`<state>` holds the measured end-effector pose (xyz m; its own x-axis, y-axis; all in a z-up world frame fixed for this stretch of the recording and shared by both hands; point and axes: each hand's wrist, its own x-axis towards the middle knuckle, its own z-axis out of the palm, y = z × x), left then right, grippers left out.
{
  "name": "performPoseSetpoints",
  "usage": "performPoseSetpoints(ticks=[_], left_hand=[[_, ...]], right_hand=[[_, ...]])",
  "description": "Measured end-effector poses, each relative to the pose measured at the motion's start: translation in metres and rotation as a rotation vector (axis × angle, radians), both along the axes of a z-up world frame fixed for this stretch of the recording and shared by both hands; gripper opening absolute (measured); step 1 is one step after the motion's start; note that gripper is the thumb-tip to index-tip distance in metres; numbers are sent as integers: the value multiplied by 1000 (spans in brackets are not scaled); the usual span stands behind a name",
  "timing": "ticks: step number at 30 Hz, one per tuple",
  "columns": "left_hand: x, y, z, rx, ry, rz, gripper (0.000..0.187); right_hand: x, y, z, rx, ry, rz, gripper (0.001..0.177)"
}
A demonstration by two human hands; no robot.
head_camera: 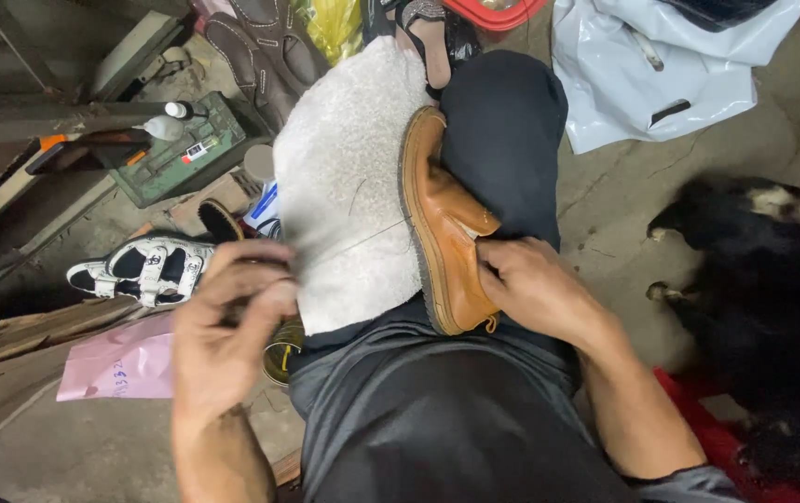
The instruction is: Hand-sewing the sole of a brown leather shoe using a needle and thread in a workshop environment.
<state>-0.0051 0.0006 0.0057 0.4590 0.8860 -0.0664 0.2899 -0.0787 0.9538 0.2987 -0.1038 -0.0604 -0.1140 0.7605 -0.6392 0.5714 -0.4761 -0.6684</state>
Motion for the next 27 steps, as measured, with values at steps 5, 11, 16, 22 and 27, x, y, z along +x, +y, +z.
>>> performPoseSetpoints(ticks=[5,11,16,22,27], left_hand=[[-21,4,-6,-68,283,231,9],[-32,7,-42,120,467,238,5],[-9,5,-30,281,790,121,13],[47,-2,-9,309,524,-8,18],[69,-10,-56,321,328,-108,12]], right_hand=[[-6,4,45,222,-39,-238,18],[8,-8,58,309,-224,-346,17],[-7,-12,42,89,-280,-189,31],[-12,-23,36,171,-331,-109,19],[10,-51,25,266,-283,-170,37]])
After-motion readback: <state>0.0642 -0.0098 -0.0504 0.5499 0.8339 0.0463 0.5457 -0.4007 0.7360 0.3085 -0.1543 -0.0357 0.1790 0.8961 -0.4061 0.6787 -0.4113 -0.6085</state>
